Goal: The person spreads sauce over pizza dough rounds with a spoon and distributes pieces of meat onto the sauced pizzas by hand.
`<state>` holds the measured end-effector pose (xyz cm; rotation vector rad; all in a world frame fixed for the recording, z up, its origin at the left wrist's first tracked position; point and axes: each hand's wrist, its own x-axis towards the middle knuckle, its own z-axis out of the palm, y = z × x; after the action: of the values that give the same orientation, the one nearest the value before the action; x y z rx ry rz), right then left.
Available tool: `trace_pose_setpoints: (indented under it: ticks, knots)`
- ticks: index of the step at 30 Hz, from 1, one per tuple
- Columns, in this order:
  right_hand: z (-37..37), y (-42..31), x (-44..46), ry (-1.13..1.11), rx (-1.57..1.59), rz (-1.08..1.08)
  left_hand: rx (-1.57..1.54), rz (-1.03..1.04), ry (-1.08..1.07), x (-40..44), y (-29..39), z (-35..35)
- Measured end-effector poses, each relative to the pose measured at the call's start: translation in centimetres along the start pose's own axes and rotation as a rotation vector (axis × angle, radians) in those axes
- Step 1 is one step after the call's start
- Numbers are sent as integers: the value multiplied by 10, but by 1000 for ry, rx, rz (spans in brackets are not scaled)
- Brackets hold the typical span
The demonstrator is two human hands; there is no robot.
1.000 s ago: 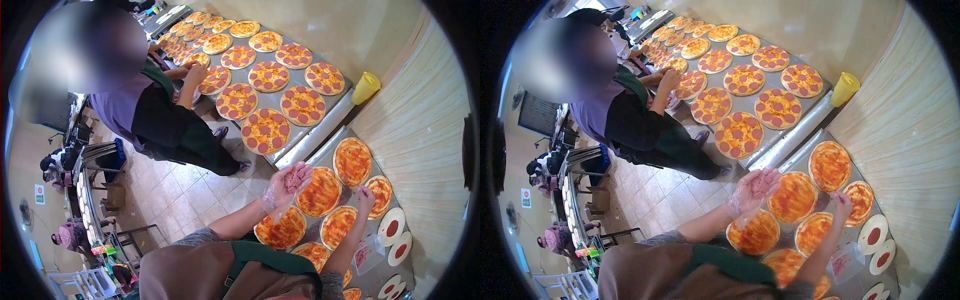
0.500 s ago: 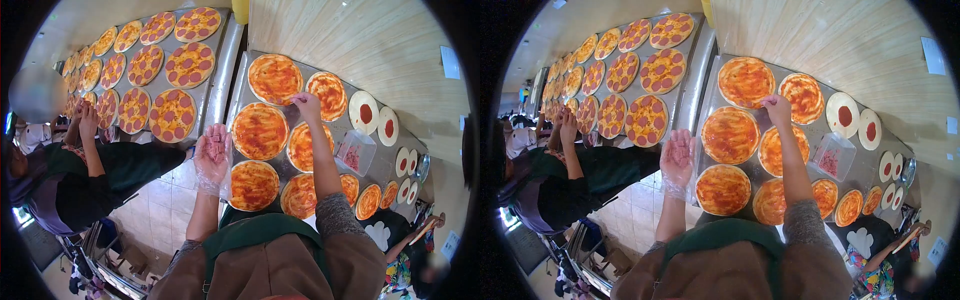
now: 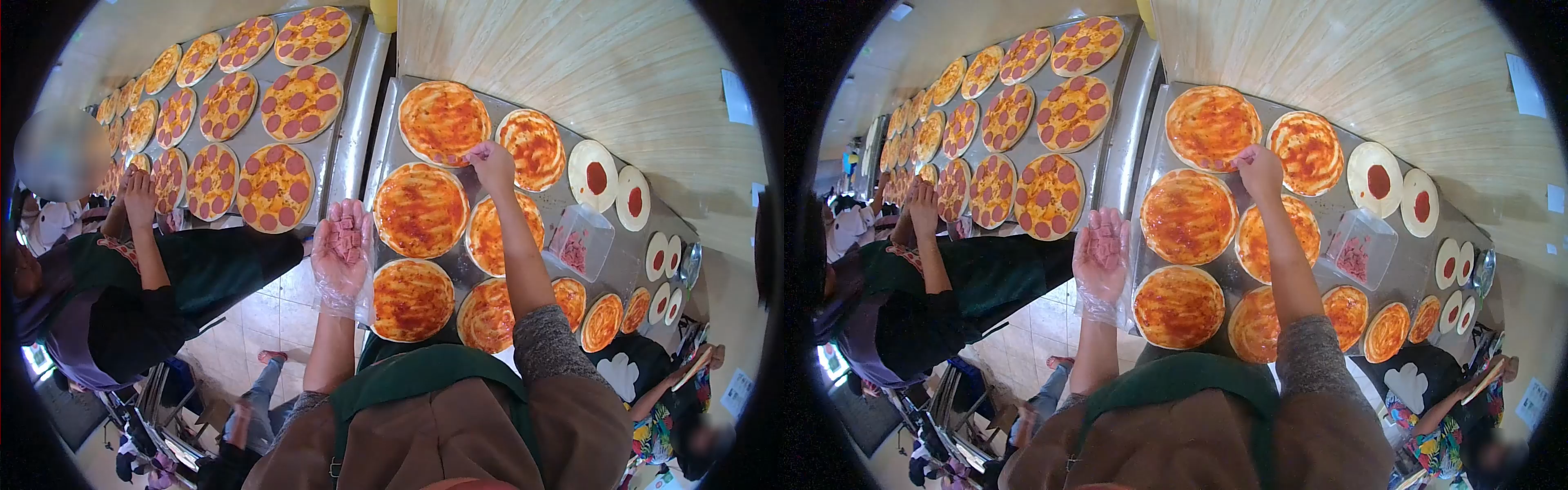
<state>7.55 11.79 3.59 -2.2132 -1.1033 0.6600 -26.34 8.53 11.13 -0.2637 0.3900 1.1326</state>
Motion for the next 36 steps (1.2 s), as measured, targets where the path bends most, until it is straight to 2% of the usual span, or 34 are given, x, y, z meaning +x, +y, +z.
trace_pose_setpoints:
  ticks: [8,17,20,23,29,32,35,36]
  knots:
    - [-1,-7,-2,25,-26,-23,-3,-3,-32,-1,-3,-1]
    - [2,-19,-5,54,-50,-143,-3,-4,9,-1,-8,-2]
    - [-8,-8,0,18,93,20,-4,10,38,-1,-8,0]
    - [-13,-9,-3,44,-60,-43,-12,-1,35,1,-9,-2]
    - [-8,-8,0,85,-118,-93,-14,-16,24,4,-16,2]
    - [-18,-7,0,22,-7,-12,2,-19,21,7,-16,2]
    - [-25,10,6,143,128,-32,-3,-22,20,8,-16,3]
    - [-27,21,10,65,277,-10,2,-19,25,9,-16,3]
